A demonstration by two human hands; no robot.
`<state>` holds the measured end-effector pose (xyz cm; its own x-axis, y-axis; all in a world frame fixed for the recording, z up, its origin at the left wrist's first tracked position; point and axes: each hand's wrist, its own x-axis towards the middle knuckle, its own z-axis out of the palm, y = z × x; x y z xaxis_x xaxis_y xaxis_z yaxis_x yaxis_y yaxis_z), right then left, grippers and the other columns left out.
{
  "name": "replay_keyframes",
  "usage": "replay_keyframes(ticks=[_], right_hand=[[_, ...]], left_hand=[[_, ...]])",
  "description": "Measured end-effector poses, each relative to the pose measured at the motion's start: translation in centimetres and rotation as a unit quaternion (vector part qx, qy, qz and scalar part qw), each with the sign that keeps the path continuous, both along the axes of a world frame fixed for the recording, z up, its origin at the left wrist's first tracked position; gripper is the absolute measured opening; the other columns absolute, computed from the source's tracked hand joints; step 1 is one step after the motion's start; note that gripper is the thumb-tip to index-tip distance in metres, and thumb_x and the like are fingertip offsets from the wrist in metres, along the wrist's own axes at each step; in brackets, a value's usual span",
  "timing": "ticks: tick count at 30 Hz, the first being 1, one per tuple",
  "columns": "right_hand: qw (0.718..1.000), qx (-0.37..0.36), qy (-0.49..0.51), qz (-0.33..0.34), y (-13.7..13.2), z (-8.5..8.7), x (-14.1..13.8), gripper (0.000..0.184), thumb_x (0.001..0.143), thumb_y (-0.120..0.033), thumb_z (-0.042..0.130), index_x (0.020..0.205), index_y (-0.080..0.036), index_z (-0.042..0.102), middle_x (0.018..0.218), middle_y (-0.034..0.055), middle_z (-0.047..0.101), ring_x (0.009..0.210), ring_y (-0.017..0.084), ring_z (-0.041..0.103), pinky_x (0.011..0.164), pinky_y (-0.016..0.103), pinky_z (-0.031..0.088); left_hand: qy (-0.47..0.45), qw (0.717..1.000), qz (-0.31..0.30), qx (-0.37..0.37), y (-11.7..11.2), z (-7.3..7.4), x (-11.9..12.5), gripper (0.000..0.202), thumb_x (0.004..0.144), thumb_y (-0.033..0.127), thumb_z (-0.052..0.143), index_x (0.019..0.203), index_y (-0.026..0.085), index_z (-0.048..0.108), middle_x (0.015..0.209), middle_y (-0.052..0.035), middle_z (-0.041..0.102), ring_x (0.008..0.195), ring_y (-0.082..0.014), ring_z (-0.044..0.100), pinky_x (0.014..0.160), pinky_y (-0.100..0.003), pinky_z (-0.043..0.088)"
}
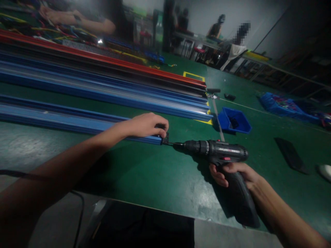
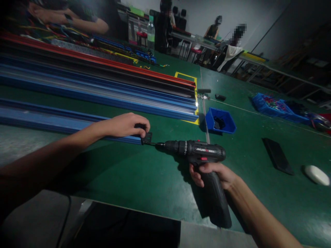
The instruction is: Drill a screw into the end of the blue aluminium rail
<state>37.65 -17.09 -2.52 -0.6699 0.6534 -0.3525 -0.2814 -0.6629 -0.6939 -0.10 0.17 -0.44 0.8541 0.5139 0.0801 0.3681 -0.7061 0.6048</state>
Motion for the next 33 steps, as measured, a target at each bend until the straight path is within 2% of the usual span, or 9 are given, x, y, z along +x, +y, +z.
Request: replay_keyframes(ticks=[24, 33], right_hand=[[1.000, -0.009, 0.005, -0.003, -0.03, 0.07, -0.08, 0.028, 0.087, -0.024, 0.073, 0.106, -0.002, 0.075, 0.081, 0.0072, 0.061, 0.069, 0.015, 0.064, 0.066, 0.025, 0.051], [1.000, -0.012, 0.011, 0.005, 0.09, -0.02, 0.10, 0.032, 0.088, -0.023, 0.072, 0.113, -0.003, 0.074, 0.084, 0.0095, 0.064, 0.074, 0.017, 0.067, 0.067, 0.025, 0.052]], left_hand=[[0.001, 1.000, 0.003, -0.001, -0.07, 0.18, 0.04, 0.011, 0.092, 0.034, 0.068, 0.092, 0.024, 0.073, 0.092, 0.0030, 0.076, 0.086, -0.0140, 0.068, 0.075, -0.024, 0.039], [0.000, 1.000, 0.001, 0.002, -0.03, 0.06, -0.02, 0.012, 0.093, 0.035, 0.067, 0.093, 0.025, 0.073, 0.092, 0.0044, 0.076, 0.086, -0.0134, 0.068, 0.074, -0.023, 0.040]])
